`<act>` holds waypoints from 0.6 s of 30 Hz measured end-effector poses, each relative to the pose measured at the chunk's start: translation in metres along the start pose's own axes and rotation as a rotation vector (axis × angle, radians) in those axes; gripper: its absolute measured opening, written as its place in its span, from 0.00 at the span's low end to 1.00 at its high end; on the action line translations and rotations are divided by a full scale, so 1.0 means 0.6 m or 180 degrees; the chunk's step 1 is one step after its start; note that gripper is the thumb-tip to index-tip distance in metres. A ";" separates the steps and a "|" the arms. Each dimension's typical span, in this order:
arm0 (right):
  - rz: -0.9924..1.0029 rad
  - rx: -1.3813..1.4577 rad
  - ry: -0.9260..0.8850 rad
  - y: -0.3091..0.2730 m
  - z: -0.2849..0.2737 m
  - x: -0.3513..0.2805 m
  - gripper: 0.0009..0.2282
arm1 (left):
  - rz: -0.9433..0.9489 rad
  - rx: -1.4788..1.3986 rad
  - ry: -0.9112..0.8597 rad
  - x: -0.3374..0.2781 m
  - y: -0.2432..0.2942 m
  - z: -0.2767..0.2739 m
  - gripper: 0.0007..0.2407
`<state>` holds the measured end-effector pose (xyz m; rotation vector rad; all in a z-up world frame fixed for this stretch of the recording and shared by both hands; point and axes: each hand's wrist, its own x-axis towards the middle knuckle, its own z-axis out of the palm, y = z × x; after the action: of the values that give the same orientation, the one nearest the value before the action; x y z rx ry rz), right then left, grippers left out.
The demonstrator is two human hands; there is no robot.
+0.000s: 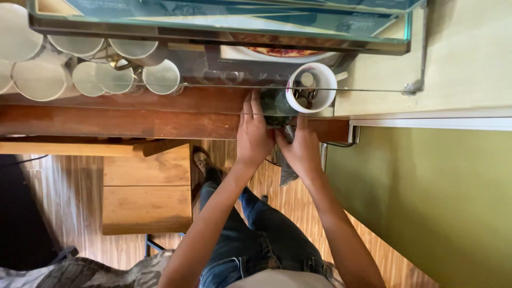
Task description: Wiping small glass cups with a cloth and arranging them on a bar shelf.
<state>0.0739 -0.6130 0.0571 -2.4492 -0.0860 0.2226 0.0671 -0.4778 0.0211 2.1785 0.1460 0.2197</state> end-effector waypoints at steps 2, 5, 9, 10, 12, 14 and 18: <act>-0.0128 0.0097 0.0077 -0.009 0.000 -0.007 0.33 | -0.0082 0.0073 0.0006 -0.002 -0.003 0.000 0.41; -0.0337 0.0183 0.0233 -0.013 0.007 -0.021 0.34 | -0.0161 0.0167 0.0089 -0.008 -0.010 0.001 0.41; -0.0430 0.0329 0.0255 -0.018 0.014 -0.035 0.28 | -0.0115 0.0079 0.0310 -0.019 -0.007 -0.027 0.41; -0.0450 0.0330 0.0241 -0.025 0.013 -0.039 0.28 | -0.0126 0.0084 0.0331 -0.027 -0.009 -0.029 0.41; -0.0527 0.0329 0.0149 -0.038 0.012 -0.048 0.24 | -0.0607 -0.0672 0.0255 -0.045 -0.014 -0.034 0.36; -0.0581 0.0314 0.0100 -0.045 0.021 -0.060 0.23 | -0.0647 -0.0728 0.0304 -0.060 -0.031 -0.041 0.34; -0.1017 0.0260 0.0139 -0.075 0.038 -0.080 0.23 | -0.0661 -0.0932 0.0693 -0.079 -0.033 -0.091 0.34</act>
<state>0.0223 -0.5699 0.0749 -2.3175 -0.4362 0.0305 0.0085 -0.4318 0.0308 1.8301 0.4338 0.3375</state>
